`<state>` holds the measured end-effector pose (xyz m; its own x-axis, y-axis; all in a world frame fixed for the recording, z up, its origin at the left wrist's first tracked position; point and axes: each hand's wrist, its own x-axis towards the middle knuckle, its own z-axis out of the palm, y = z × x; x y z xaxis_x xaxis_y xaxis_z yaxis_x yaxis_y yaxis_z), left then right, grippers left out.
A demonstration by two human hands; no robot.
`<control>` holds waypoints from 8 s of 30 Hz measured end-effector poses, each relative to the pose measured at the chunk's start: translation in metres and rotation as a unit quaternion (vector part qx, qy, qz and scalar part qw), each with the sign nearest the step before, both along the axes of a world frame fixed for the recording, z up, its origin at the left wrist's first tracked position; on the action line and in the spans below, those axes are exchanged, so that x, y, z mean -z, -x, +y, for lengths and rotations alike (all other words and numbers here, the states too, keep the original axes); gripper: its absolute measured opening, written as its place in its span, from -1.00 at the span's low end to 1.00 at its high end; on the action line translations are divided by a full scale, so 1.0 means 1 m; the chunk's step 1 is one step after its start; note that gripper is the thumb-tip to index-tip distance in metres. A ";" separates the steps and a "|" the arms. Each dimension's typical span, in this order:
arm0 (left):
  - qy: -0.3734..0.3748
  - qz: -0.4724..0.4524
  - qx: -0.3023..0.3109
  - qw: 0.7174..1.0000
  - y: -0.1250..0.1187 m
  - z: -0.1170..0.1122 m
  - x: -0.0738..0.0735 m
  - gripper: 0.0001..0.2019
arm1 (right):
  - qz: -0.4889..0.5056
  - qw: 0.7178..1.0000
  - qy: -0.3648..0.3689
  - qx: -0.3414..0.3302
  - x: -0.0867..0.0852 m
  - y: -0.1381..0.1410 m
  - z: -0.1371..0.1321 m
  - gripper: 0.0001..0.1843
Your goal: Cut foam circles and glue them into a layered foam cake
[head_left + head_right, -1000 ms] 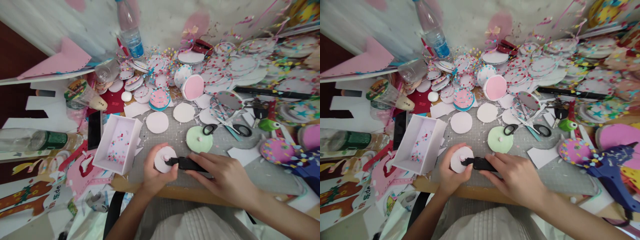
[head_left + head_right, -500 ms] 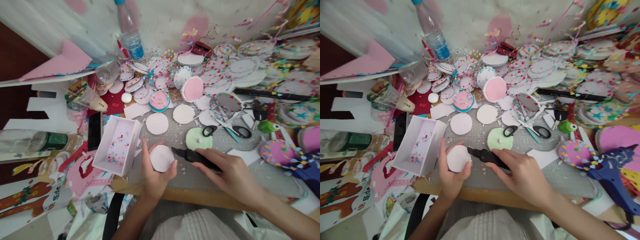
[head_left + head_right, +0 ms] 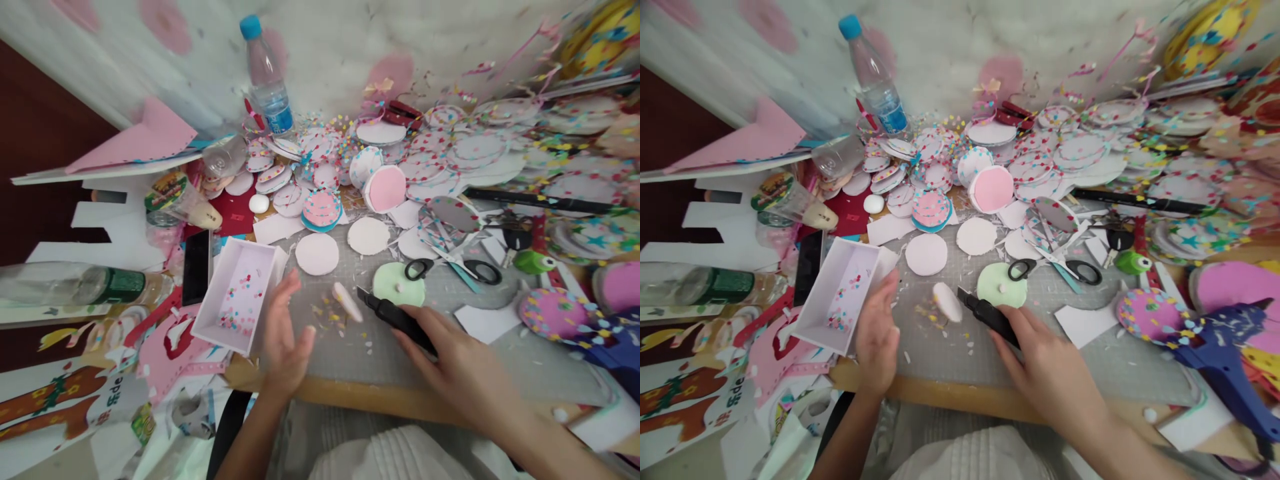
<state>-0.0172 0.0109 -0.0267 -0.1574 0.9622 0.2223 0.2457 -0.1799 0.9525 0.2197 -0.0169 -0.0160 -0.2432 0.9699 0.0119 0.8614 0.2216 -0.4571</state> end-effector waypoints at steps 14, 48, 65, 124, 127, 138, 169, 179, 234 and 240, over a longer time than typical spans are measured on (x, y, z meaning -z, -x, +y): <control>0.052 0.093 -0.051 0.993 0.000 -0.017 -0.026 -0.49 | 0.096 0.995 0.010 0.020 0.019 0.007 -0.026 -0.74; 0.238 -0.069 0.027 0.968 0.007 -0.012 -0.047 -0.81 | 0.451 0.848 0.256 0.110 -0.001 0.004 -0.008 -0.72; 0.202 -0.066 0.044 0.976 0.038 -0.032 -0.032 -0.84 | 0.549 0.780 0.267 0.137 -0.015 0.045 0.035 -0.61; 0.067 0.254 0.171 0.950 -0.058 0.007 -0.025 -0.75 | 0.642 0.712 0.230 0.168 -0.003 0.023 0.040 -0.61; 0.092 0.242 0.192 0.947 -0.058 0.000 -0.015 -0.72 | 0.611 0.736 0.245 0.155 -0.004 0.027 0.038 -0.62; 0.072 0.245 0.217 0.942 -0.043 -0.008 -0.010 -0.84 | 0.577 0.756 0.268 0.152 0.000 0.031 0.039 -0.58; 0.054 0.247 0.230 0.940 -0.051 -0.010 -0.007 -0.80 | 0.634 0.689 0.314 0.154 0.002 0.030 0.039 -0.49; 0.136 0.140 0.253 0.947 -0.042 -0.004 -0.017 -0.75 | 0.615 0.717 0.310 0.114 -0.002 0.030 0.037 -0.57; 0.014 0.245 0.040 0.969 -0.002 0.006 0.020 -0.93 | 0.406 0.900 0.156 0.035 0.002 0.018 0.019 -0.84; 0.015 0.241 0.044 0.969 0.001 0.006 0.021 -0.93 | 0.252 0.936 0.214 -0.121 0.000 0.028 0.019 -0.64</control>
